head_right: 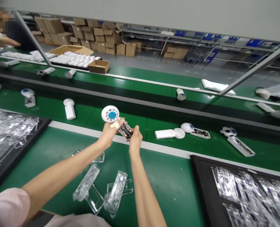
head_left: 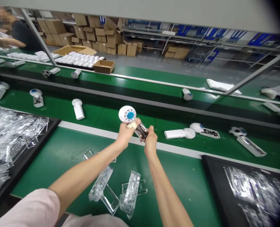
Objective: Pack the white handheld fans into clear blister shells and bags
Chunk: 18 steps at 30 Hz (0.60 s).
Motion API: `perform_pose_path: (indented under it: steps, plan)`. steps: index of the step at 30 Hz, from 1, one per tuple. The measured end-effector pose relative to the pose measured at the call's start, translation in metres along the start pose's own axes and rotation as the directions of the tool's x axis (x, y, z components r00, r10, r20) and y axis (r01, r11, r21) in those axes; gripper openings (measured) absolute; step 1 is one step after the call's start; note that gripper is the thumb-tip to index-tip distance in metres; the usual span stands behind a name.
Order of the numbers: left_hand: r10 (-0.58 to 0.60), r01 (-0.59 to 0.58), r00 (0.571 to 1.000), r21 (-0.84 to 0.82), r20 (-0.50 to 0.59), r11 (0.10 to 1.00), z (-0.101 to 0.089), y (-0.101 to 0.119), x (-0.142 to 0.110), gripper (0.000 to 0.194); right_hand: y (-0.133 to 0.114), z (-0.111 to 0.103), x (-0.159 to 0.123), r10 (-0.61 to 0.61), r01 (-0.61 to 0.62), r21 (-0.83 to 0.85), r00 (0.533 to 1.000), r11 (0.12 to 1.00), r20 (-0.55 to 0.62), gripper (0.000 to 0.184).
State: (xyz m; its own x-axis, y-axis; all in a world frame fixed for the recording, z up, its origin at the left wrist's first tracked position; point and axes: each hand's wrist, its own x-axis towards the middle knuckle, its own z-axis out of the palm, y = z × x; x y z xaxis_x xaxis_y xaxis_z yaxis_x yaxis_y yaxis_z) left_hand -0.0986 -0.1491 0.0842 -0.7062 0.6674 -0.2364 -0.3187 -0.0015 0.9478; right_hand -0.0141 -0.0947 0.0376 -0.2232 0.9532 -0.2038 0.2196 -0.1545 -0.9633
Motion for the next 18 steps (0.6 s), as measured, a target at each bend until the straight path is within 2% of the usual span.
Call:
perform_pose_path:
  steps: [2, 5, 7, 8, 9, 11, 13, 14, 15, 16, 18]
  plan:
    - [-0.101, 0.104, 0.994, 0.069, -0.046, 0.992, -0.010, -0.011, 0.037, 0.038, 0.011, -0.012, -0.001, -0.011, 0.026, -0.133, 0.993, 0.991, 0.116, 0.041]
    - [-0.143, 0.163, 0.983, 0.182, -0.118, 0.970, -0.035, -0.023, 0.084, 0.038, 0.033, -0.044, -0.024, -0.003, 0.111, -0.366, 0.959, 0.924, 0.284, 0.017]
    - [-0.106, 0.149, 0.982, 0.290, -0.158, 0.945, -0.056, -0.024, 0.093, 0.037, 0.049, -0.064, -0.049, 0.034, 0.171, -0.498, 0.926, 0.850, 0.377, 0.006]
    - [-0.073, 0.130, 0.983, 0.353, -0.171, 0.927, -0.067, -0.022, 0.088, 0.038, 0.056, -0.072, -0.061, 0.056, 0.198, -0.547, 0.910, 0.813, 0.412, 0.006]
    - [-0.037, 0.106, 0.985, 0.417, -0.170, 0.903, -0.078, -0.020, 0.078, 0.038, 0.063, -0.077, -0.071, 0.076, 0.223, -0.586, 0.894, 0.779, 0.441, 0.011]
    - [0.003, 0.062, 0.992, 0.523, -0.123, 0.850, -0.099, -0.016, 0.042, 0.033, 0.073, -0.081, -0.086, 0.107, 0.272, -0.638, 0.866, 0.720, 0.489, 0.018]
    - [-0.039, 0.040, 0.999, 0.631, -0.015, 0.774, -0.117, -0.016, -0.006, 0.023, 0.079, -0.078, -0.092, 0.119, 0.321, -0.668, 0.843, 0.672, 0.524, 0.016]
    - [-0.088, 0.039, 0.996, 0.705, 0.033, 0.708, -0.126, -0.018, -0.030, 0.021, 0.080, -0.075, -0.092, 0.121, 0.342, -0.678, 0.835, 0.651, 0.538, 0.015]
    - [-0.181, -0.009, 0.976, 0.861, 0.118, 0.509, -0.133, -0.022, -0.052, 0.021, 0.081, -0.073, -0.092, 0.121, 0.362, -0.685, 0.827, 0.633, 0.549, 0.016]
    - [-0.262, -0.047, 0.954, 0.934, 0.147, 0.353, -0.139, -0.028, -0.070, 0.025, 0.081, -0.071, -0.091, 0.120, 0.380, -0.689, 0.820, 0.617, 0.560, 0.017]
    - [-0.359, -0.138, 0.919, 0.986, 0.162, 0.092, -0.148, -0.042, -0.095, 0.032, 0.081, -0.068, -0.090, 0.112, 0.411, -0.693, 0.810, 0.593, 0.576, 0.018]
